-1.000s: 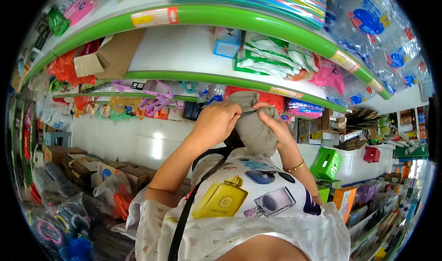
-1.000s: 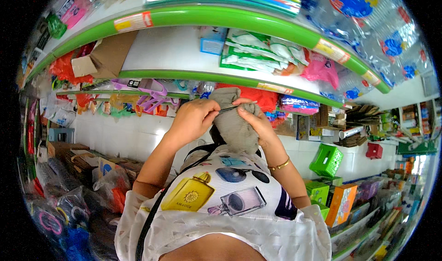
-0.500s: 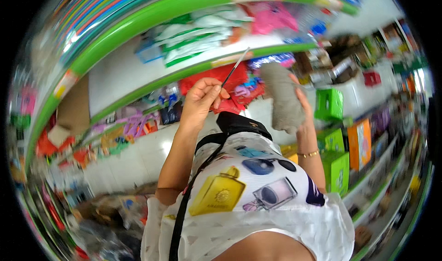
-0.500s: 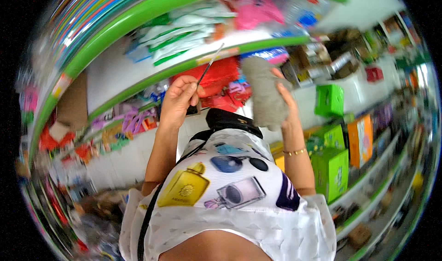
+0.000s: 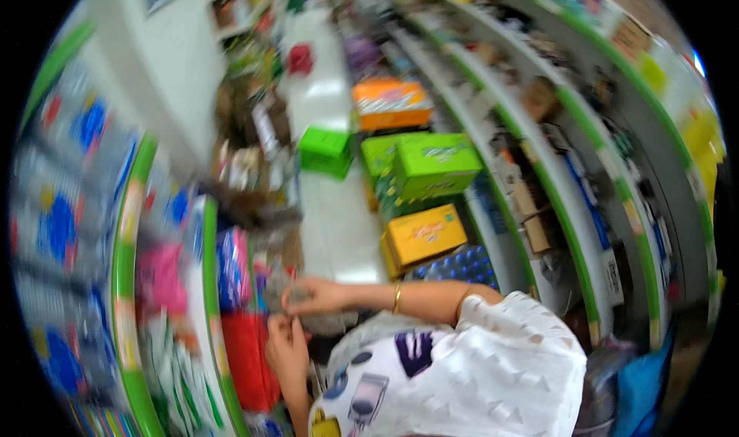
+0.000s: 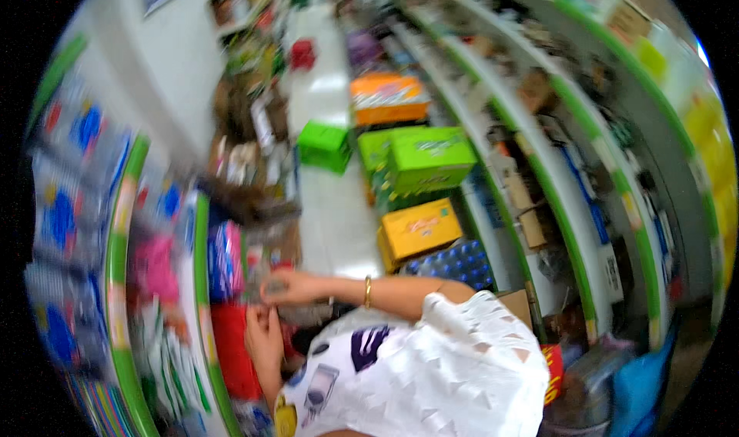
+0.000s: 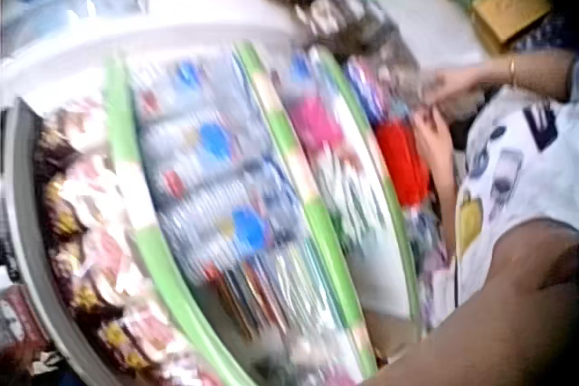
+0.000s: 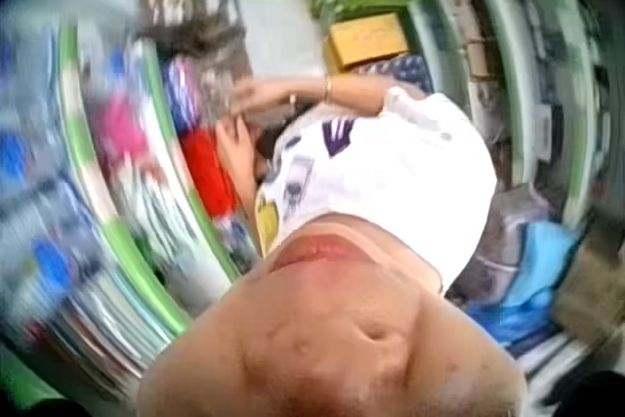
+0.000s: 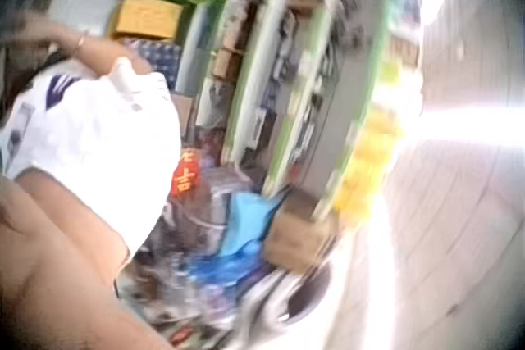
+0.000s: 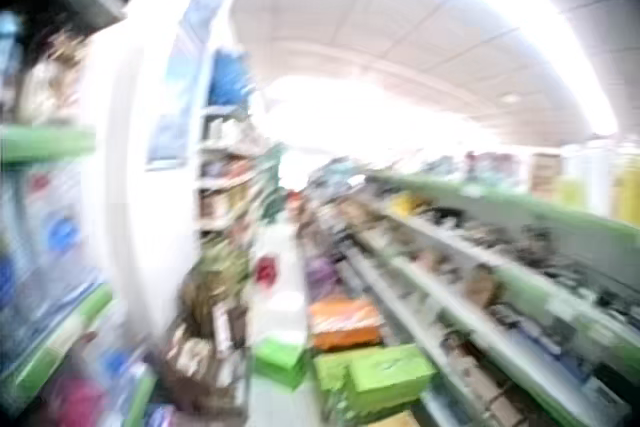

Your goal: The person organizes items on store shelves by picking up various objects, wiping them with a cloth, and placing them back. They handle a small fan, a yellow plastic item, and packaged goods, moving items aside to reach others.

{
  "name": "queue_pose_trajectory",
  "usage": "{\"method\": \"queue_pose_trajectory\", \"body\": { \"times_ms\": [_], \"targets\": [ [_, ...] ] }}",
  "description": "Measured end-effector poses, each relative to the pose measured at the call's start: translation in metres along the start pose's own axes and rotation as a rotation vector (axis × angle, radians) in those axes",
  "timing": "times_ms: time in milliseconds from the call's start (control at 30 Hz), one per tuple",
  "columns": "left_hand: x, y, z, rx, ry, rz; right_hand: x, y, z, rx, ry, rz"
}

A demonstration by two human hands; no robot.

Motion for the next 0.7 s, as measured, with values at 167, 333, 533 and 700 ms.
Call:
{"method": "queue_pose_trajectory", "body": {
  "times_ms": [167, 333, 533, 700],
  "targets": [
    [0.038, -0.041, -0.037, 0.174, -0.107, -0.477, -0.031, 0.020, 0.053, -0.550, -0.176, -0.165],
    [0.084, -0.087, -0.087, -0.315, -0.002, -0.224, -0.061, 0.043, 0.125, -0.742, -0.376, -0.193],
    [0.143, -0.153, -0.167, -0.267, 0.320, -0.379, -0.098, 0.046, 0.196, -0.907, -0.508, -0.260],
    [0.173, -0.195, -0.242, -0.419, 0.623, -0.427, -0.147, 0.049, 0.246, -0.819, -0.745, -0.377]
  ]
}}
Point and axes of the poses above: each hand's wrist, its own x-axis towards the middle knuckle, its own z-axis out of the back of the hand, y = z × x, the point moved 5 cm from there along x, towards the middle knuckle, and after that the axes turned 4 degrees about -x, right-handed, at the moved point
